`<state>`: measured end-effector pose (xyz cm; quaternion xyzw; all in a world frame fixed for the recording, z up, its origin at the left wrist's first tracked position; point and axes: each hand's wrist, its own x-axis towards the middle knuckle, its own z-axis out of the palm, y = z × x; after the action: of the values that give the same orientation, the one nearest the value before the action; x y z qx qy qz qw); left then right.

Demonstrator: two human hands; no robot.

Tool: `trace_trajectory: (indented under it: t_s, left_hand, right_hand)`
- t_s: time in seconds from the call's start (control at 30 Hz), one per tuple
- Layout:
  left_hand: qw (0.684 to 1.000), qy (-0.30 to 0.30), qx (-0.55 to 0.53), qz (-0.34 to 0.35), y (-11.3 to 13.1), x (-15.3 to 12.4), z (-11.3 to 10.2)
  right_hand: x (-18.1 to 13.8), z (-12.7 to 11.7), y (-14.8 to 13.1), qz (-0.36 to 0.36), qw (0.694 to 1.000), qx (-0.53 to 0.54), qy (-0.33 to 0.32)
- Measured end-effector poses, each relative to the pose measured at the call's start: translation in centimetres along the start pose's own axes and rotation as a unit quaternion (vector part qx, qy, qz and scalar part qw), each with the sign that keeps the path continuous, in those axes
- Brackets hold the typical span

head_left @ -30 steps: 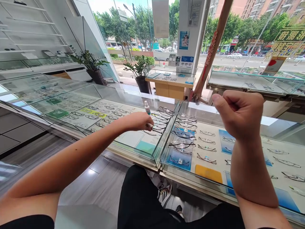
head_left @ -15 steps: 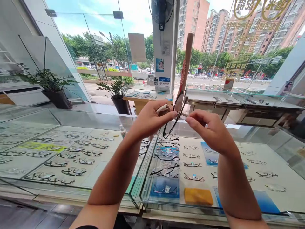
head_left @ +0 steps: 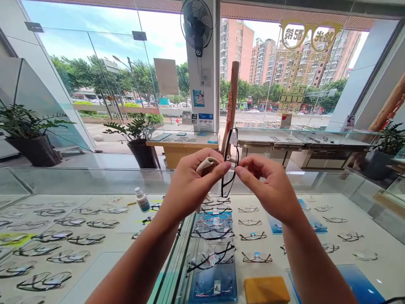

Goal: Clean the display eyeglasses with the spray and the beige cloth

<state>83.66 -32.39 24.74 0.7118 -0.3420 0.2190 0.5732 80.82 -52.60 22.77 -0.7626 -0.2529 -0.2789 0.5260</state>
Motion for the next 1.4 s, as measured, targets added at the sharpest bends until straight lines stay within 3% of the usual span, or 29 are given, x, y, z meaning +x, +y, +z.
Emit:
trace_trajectory:
  t_s: [0.33,0.6,0.83,1.13,1.4]
  left_hand:
    - [0.991,-0.059,-0.106,-0.058,-2.2,1.1,-0.3]
    - [0.988,-0.031,-0.138,-0.064,-3.3,1.5,0.2]
    - [0.994,-0.020,-0.096,-0.047,-3.3,1.4,0.5]
    - [0.997,0.028,-0.072,-0.025,-3.0,1.3,0.6]
    - [0.996,0.071,-0.044,0.019,-3.3,1.4,0.5]
  right_hand:
    - [0.5,0.8,0.6,-0.015,0.998,-0.002,0.057]
    - [0.8,0.8,1.2,-0.011,0.996,-0.020,0.083]
    - [0.7,1.4,1.4,-0.052,0.973,-0.147,0.168]
    - [0.7,1.4,0.9,-0.062,0.947,-0.268,0.164]
    - [0.9,0.5,0.7,0.047,0.939,-0.326,0.099]
